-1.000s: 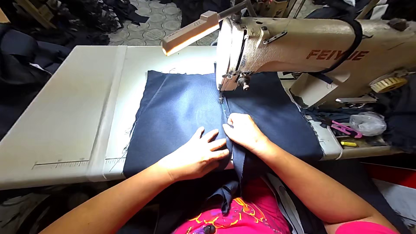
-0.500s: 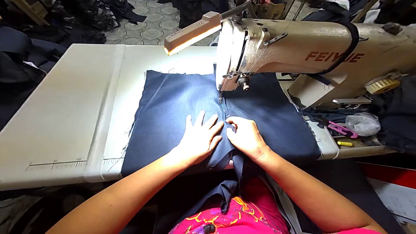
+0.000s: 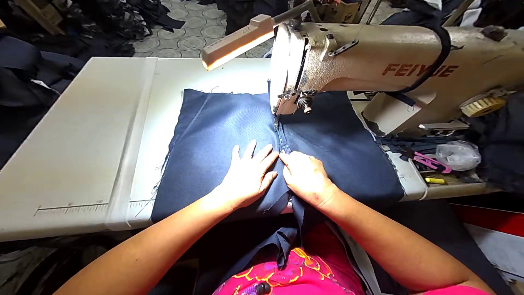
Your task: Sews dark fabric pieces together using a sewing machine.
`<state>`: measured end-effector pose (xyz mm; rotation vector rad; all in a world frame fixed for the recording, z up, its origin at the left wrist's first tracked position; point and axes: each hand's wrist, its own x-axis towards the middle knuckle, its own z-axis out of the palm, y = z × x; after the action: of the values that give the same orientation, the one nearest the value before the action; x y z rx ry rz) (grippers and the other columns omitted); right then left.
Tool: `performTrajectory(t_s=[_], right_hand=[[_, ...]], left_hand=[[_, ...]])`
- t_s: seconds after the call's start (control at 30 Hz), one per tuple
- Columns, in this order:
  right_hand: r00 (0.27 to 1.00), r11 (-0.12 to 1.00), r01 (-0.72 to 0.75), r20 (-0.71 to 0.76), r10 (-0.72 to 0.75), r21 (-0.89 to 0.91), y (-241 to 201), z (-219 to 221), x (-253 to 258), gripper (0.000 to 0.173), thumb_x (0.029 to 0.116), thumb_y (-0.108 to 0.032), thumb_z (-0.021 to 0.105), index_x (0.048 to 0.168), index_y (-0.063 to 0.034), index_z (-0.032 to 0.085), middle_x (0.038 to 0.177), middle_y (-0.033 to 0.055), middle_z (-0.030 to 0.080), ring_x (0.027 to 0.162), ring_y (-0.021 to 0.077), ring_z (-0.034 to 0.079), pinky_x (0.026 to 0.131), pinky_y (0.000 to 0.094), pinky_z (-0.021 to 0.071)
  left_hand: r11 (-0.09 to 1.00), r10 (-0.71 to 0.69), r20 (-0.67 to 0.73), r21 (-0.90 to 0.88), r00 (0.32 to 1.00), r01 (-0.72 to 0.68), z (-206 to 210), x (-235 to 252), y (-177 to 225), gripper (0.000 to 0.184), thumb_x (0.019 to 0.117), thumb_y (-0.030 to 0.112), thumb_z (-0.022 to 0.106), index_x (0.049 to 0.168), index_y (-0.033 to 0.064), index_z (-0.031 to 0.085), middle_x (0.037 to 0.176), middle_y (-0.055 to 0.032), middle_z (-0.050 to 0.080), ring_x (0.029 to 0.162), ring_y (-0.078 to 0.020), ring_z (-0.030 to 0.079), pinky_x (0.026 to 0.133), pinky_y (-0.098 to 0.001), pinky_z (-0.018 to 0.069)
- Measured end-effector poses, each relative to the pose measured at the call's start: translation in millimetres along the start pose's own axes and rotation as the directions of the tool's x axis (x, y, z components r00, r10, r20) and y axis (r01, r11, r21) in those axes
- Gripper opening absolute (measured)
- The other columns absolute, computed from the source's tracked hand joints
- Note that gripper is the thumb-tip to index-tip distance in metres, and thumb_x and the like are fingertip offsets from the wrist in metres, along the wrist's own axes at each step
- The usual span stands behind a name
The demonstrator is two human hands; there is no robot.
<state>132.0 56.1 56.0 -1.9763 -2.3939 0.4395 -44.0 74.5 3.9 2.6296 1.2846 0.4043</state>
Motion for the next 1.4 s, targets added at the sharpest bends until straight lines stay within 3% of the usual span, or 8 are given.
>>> performTrajectory(t_s=[0.6,0.73,0.83,0.97,1.13,1.23,1.33,1.4], right_hand=[[0.971,0.984,0.168,-0.180,-0.156,0.054,33,3,50,0.039,0.1028,-0.009,0.050,0.138,-0.0109,0.066,0.109,0.0199,0.068,0.100,0.0363,0.068,0.081,0.0540,0.0541],[0.912,0.954,0.280,-0.340,-0.228,0.111,47,13,56,0.034,0.1006,-0.006,0.053,0.130,-0.0046,0.070,0.105,0.0218,0.069,0.097,0.0373,0.069,0.081,0.0540,0.0554],[0.896,0.944,0.287,-0.393,-0.205,0.162,47,12,52,0.027,0.0973,-0.004,0.058,0.119,-0.0009,0.074,0.106,0.0209,0.071,0.100,0.0354,0.070,0.087,0.0529,0.0562],[0.905,0.948,0.279,-0.372,-0.207,0.151,47,9,48,0.023,0.0943,-0.004,0.062,0.112,-0.0006,0.077,0.103,0.0201,0.073,0.098,0.0354,0.071,0.085,0.0542,0.0567],[0.888,0.924,0.314,-0.412,-0.204,0.219,49,12,51,0.022,0.0895,-0.002,0.066,0.110,0.0013,0.074,0.083,0.0164,0.069,0.073,0.0299,0.067,0.067,0.0495,0.0552],[0.898,0.925,0.281,-0.410,-0.159,0.256,51,9,56,0.030,0.1036,-0.017,0.057,0.128,-0.0003,0.066,0.073,0.0131,0.065,0.062,0.0278,0.063,0.060,0.0476,0.0539],[0.893,0.944,0.266,-0.418,-0.165,0.196,64,7,74,0.034,0.1074,-0.021,0.050,0.133,-0.0051,0.067,0.100,0.0226,0.074,0.090,0.0413,0.073,0.080,0.0604,0.0561],[0.841,0.940,0.335,-0.470,-0.266,0.067,83,10,88,0.031,0.1031,-0.020,0.053,0.124,-0.0084,0.074,0.103,0.0224,0.073,0.095,0.0414,0.072,0.080,0.0599,0.0557]], left_hand=[[0.998,0.056,0.052,-0.017,0.997,-0.055,-11,50,-50,0.051,0.1057,0.041,0.042,0.151,0.0202,0.053,0.158,-0.0058,0.047,0.152,-0.0423,0.029,0.111,-0.0806,0.0160],[0.996,0.090,0.087,-0.031,0.992,-0.087,-19,61,-61,0.052,0.1061,0.043,0.042,0.151,0.0197,0.053,0.159,-0.0053,0.047,0.153,-0.0417,0.029,0.111,-0.0800,0.0161],[1.000,-0.026,0.159,-0.009,0.987,0.028,-28,61,-47,0.050,0.1070,0.039,0.041,0.154,0.0237,0.049,0.162,-0.0023,0.042,0.155,-0.0388,0.024,0.111,-0.0811,0.0139],[0.994,-0.113,0.045,-0.003,0.993,0.113,-11,36,-7,0.047,0.1070,0.031,0.039,0.151,0.0195,0.052,0.161,-0.0064,0.043,0.154,-0.0445,0.024,0.108,-0.0839,0.0166],[0.999,-0.033,0.004,-0.033,0.999,0.033,-3,28,-20,0.050,0.1069,0.035,0.035,0.152,0.0208,0.052,0.161,-0.0045,0.044,0.154,-0.0432,0.024,0.108,-0.0839,0.0126],[1.000,-0.002,0.014,-0.019,1.000,0.003,-5,29,-24,0.050,0.1065,0.035,0.035,0.151,0.0216,0.053,0.161,-0.0042,0.044,0.154,-0.0436,0.023,0.108,-0.0840,0.0128],[1.000,-0.003,0.027,-0.005,1.000,0.003,-5,30,-25,0.050,0.1067,0.036,0.034,0.152,0.0217,0.052,0.162,-0.0043,0.043,0.154,-0.0432,0.023,0.108,-0.0837,0.0131],[1.000,-0.010,0.042,0.003,0.999,0.010,-5,30,-25,0.050,0.1072,0.037,0.034,0.153,0.0227,0.051,0.163,-0.0032,0.041,0.155,-0.0424,0.022,0.109,-0.0832,0.0125]])
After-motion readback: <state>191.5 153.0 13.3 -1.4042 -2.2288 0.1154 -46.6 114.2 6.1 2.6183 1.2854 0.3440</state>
